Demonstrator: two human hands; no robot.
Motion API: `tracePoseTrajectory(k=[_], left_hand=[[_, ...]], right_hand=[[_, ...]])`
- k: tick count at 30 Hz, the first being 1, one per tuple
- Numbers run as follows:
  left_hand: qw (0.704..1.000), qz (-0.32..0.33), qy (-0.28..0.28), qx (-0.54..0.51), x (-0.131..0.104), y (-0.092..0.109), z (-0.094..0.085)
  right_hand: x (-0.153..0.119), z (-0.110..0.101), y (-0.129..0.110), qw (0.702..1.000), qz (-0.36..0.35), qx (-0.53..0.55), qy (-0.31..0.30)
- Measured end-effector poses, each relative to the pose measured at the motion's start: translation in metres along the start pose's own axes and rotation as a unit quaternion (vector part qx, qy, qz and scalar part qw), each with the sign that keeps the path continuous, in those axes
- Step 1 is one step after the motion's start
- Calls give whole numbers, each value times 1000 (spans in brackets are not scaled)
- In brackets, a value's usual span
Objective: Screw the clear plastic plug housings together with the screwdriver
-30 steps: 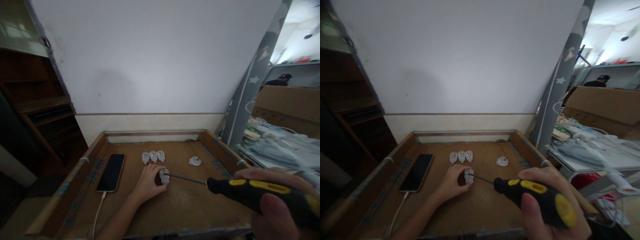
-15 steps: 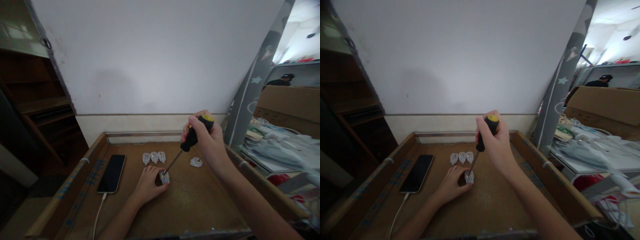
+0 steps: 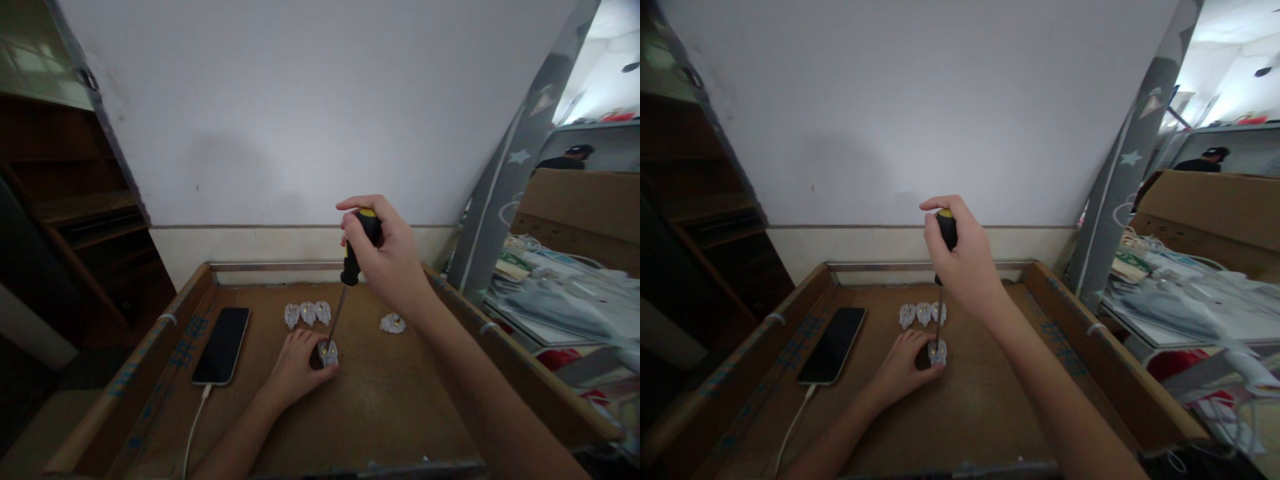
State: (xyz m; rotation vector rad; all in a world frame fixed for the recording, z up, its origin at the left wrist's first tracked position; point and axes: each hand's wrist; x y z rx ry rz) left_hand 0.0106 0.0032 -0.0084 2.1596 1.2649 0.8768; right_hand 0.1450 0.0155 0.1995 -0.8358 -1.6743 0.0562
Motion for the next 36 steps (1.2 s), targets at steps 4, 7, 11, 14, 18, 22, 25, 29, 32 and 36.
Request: tracePoseTrajectory(k=[4, 7, 11, 14, 18, 22, 25, 29, 32, 36], left_hand=[[1000, 1, -3, -14, 0, 0, 0], [1000, 1, -3, -23, -1, 0, 0], [1000, -2, -4, -17, -1, 1, -1], [1000, 1, -3, -12, -1, 1, -1], [1000, 23, -7, -20, -1, 1, -2], [999, 28, -10, -32, -1, 1, -1], [999, 20, -3, -36, -1, 1, -1], [999, 10, -10, -43, -1, 3, -1], [999, 5, -15, -48, -2, 4, -1], [999, 3, -12, -52, -1, 4, -1]], right_hand=[[8, -22, -1, 943, 135, 276, -130], [10, -25, -2, 878, 132, 377, -264], [7, -11, -2, 977, 71, 158, -128], [0, -1, -5, 992, -37, -81, 87], [-5, -6, -11, 999, 8, 12, 35], [7, -16, -6, 929, 97, 309, -180], [17, -14, 1, 921, 109, 302, -219], [13, -4, -4, 999, 7, -12, 38], [5, 1, -13, 994, -44, -41, 94], [6, -2, -14, 968, 67, 233, -57]])
Point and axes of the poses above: each hand's wrist, its own x-axis towards the middle knuckle, its own z-axis out of the palm, y = z × x, and after that the axes turned 8 degrees about -x, right-handed
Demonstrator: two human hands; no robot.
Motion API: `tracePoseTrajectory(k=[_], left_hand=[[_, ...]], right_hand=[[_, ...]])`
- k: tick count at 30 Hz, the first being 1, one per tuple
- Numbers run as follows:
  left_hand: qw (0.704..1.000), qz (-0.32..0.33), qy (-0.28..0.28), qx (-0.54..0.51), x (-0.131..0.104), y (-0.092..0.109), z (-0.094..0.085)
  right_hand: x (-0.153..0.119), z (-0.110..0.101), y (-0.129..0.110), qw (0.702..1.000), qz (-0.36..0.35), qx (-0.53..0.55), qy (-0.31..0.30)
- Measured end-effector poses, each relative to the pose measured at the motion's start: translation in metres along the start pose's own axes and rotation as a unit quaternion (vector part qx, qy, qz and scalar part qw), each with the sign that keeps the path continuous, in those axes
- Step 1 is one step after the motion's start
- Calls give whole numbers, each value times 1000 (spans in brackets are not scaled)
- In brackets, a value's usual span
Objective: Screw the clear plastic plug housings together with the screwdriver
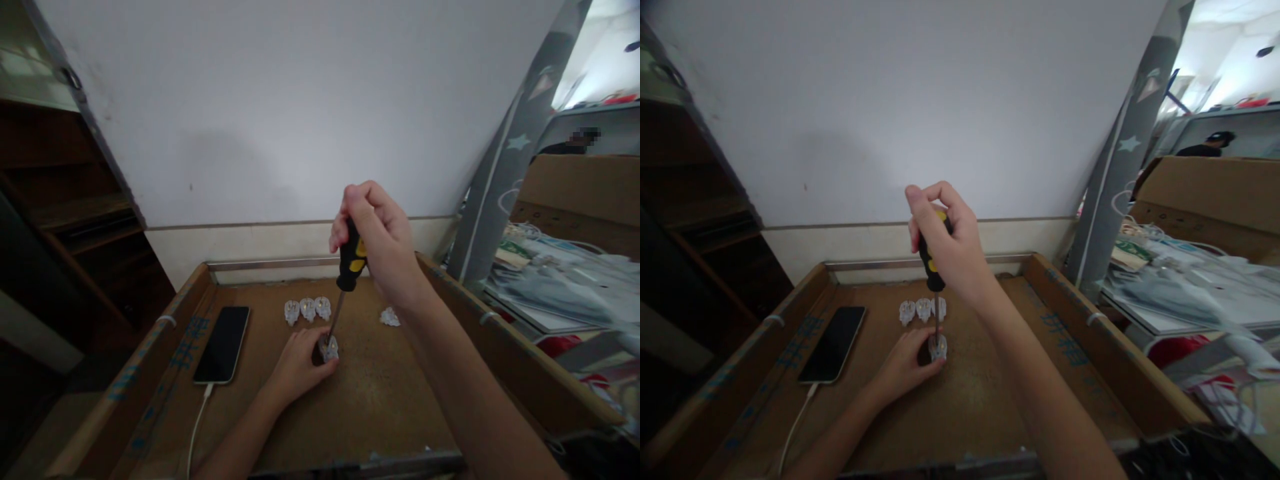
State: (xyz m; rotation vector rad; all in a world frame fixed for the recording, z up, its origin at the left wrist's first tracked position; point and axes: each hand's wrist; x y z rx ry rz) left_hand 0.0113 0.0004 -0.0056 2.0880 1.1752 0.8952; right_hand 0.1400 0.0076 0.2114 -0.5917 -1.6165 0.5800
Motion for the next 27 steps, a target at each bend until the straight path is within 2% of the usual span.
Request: tracePoseTrajectory(k=[2, 4, 5, 7, 9, 10, 11, 13, 15, 18, 20, 21, 22, 23, 25, 26, 27], left_hand=[[1000, 4, 2, 0, 0, -1, 0], [1000, 8, 5, 3, 0, -2, 1], [1000, 9, 5, 5, 0, -3, 2], [1000, 9, 7, 9, 0, -3, 2], [1000, 6, 8, 11, 0, -4, 3], [1000, 5, 9, 11, 1, -4, 3], [1000, 6, 9, 11, 1, -4, 3], [1000, 8, 7, 11, 1, -4, 3], [1000, 9, 4, 9, 1, -4, 3], [1000, 10, 7, 4, 0, -3, 3], [1000, 11, 9, 4, 0, -3, 3], [1000, 10, 9, 5, 0, -3, 3], [1000, 9, 10, 7, 0, -3, 3], [1000, 7, 9, 9, 0, -2, 3], [1000, 6, 9, 13, 0, -2, 3], [1000, 7, 9, 14, 0, -1, 2], [1000, 8, 8, 13, 0, 0, 2]], right_hand=[[3, -5, 0, 989, 55, 93, -100], [4, -8, 0, 983, 77, 82, -144], [3, -7, 1, 989, 71, 35, -127], [-1, -4, 2, 993, 2, -114, -12], [-7, 0, 3, 956, -91, -254, 113], [-10, 2, 4, 940, -118, -286, 146], [-11, 3, 4, 938, -120, -290, 150], [-12, 2, 2, 968, -67, -223, 92], [-9, -1, 0, 996, 0, -91, -2], [-2, -7, -3, 986, 59, 87, -131], [1, -10, -2, 982, 71, 85, -154], [2, -10, 0, 990, 61, 30, -125], [2, -10, 1, 996, 38, -53, -69], [1, -9, 2, 988, 4, -152, 3], [-3, -5, 3, 933, -75, -328, 129], [-6, -3, 3, 906, -108, -377, 162], [-8, 0, 3, 894, -127, -394, 170]])
Point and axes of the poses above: each hand's wrist, its own x-axis towards the middle knuckle, its own z-axis out of the palm, y = z × x, and after that the axes turned 8 degrees about -x, right-handed
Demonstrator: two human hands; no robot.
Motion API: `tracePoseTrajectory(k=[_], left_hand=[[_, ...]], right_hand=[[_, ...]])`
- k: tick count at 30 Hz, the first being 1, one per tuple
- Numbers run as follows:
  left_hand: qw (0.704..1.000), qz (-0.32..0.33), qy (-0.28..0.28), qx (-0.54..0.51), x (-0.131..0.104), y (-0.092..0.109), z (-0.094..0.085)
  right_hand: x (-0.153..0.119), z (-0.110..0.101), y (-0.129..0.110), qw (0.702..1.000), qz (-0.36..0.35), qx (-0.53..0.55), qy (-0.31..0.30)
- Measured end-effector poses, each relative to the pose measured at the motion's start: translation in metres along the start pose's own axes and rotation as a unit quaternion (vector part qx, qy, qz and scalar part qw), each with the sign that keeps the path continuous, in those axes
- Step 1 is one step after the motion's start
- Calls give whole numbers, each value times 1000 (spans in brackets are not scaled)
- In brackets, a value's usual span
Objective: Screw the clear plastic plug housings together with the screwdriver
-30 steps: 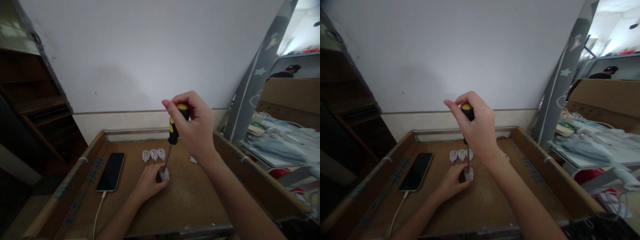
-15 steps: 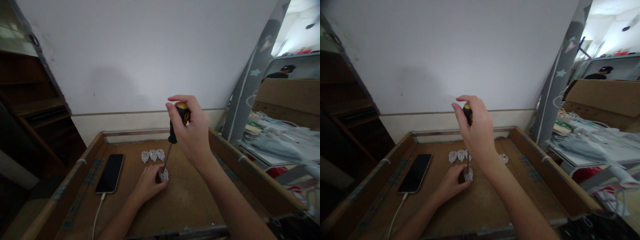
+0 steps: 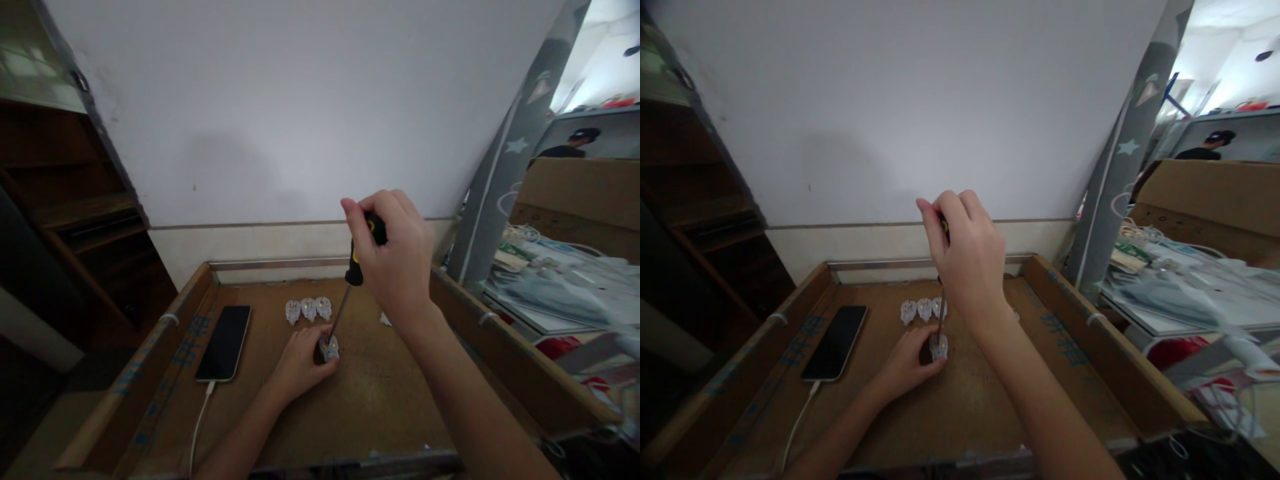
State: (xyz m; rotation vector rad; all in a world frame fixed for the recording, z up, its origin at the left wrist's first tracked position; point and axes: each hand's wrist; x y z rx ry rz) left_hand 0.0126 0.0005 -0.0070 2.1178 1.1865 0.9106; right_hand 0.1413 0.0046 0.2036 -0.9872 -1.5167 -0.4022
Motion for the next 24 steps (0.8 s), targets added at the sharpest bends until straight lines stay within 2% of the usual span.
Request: tracePoseTrajectory(k=[2, 3, 4, 5, 7, 8, 9, 10, 11, 12, 13, 14, 15, 16, 17, 19, 21, 22, 24], left_hand=[[1000, 1, -1, -2, 0, 1, -1], [1000, 1, -2, -4, -1, 1, -1], [1000, 1, -2, -4, -1, 2, -2], [1000, 1, -2, -5, -1, 2, -2], [1000, 7, -2, -9, -2, 2, -3], [1000, 13, -3, -11, -2, 2, -3], [1000, 18, -6, -14, -3, 2, -3], [1000, 22, -10, -14, -3, 2, -4], [1000, 23, -16, -12, -2, 2, -4], [1000, 21, -20, -8, -2, 2, -4], [1000, 18, -25, -3, -1, 2, -3], [1000, 14, -28, 3, 0, 1, -3], [999, 12, -29, 7, 1, 0, -2], [999, 13, -28, 10, 1, 0, -1], [999, 15, -26, 12, 1, -1, 0], [999, 22, -18, 15, 1, -3, 1], [1000, 25, -8, 12, 1, -4, 2], [1000, 23, -4, 8, 0, -4, 3], [1000, 20, 3, -2, 0, -5, 3]], right_hand=[[-3, 0, -4, 997, 12, 65, -24], [-2, 0, -4, 988, 39, 137, -52], [-1, 0, -4, 967, 71, 227, -92], [1, -2, -2, 930, 101, 324, -145], [7, -5, 2, 818, 133, 490, -269], [10, -6, 4, 760, 132, 542, -332], [11, -7, 6, 721, 127, 565, -380], [12, -8, 7, 719, 124, 555, -400], [12, -7, 6, 759, 121, 512, -382], [11, -6, 5, 830, 117, 439, -323], [8, -4, 4, 906, 103, 340, -229], [5, -2, 2, 963, 79, 230, -118], [1, -1, -1, 990, 43, 132, -18], [-3, 0, -3, 997, 8, 62, 55], [-7, 1, -6, 995, -17, 27, 97], [-12, -2, -9, 994, -12, 49, 97], [-13, -8, -9, 982, 44, 181, 5], [-12, -11, -8, 957, 74, 273, -66], [-9, -17, -5, 865, 121, 440, -209]])
Point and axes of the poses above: each hand's wrist, its own x-axis towards the middle knuckle, its own z-axis out of the palm, y = z × x, and after that the axes turned 8 degrees about -x, right-handed
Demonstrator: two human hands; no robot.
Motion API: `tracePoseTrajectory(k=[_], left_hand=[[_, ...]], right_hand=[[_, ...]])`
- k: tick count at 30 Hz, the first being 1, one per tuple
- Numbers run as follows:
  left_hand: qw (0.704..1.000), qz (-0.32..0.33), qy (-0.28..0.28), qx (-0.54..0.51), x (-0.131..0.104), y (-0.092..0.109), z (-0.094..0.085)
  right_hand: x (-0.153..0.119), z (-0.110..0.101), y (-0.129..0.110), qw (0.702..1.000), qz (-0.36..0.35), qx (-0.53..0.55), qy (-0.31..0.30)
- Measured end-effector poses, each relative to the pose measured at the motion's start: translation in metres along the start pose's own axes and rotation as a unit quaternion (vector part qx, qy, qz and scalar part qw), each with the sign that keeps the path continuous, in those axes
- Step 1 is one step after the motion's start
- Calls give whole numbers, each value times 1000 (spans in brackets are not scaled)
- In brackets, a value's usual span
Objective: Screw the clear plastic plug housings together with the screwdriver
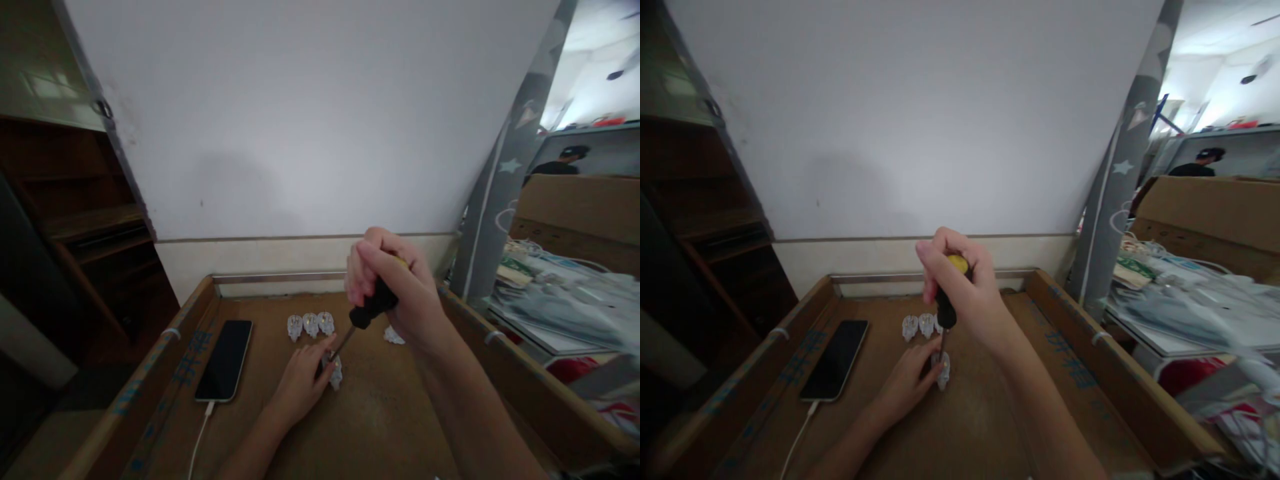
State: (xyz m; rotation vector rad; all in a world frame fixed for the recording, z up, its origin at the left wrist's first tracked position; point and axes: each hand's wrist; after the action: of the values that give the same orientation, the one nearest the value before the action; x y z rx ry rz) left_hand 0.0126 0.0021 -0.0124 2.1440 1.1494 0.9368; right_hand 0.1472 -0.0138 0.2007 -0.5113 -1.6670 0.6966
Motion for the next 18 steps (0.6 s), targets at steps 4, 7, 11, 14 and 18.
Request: tracePoseTrajectory(k=[4, 7, 11, 14, 18], left_hand=[[1000, -4, 9, -15, 0, 0, 0], [1000, -16, 7, -25, 1, 1, -1], [999, -31, 6, -27, 1, 4, -3], [999, -31, 6, -18, 1, 4, -3], [1000, -17, 12, -12, 1, 1, -1]], right_hand=[[3, -5, -2, 997, 52, 7, -53], [2, 3, 1, 938, -71, -291, 172], [-4, 15, 2, 863, -172, -388, 275], [-3, 16, 3, 952, -85, -224, 189], [9, 8, 2, 992, 51, 86, -72]])
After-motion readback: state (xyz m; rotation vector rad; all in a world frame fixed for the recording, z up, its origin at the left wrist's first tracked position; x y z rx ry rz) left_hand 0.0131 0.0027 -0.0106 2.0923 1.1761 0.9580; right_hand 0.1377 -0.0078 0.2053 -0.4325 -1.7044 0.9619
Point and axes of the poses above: each hand's wrist, its own x-axis towards the middle knuckle, its own z-axis out of the palm, y = z × x, and after that the axes turned 8 degrees about -x, right-handed
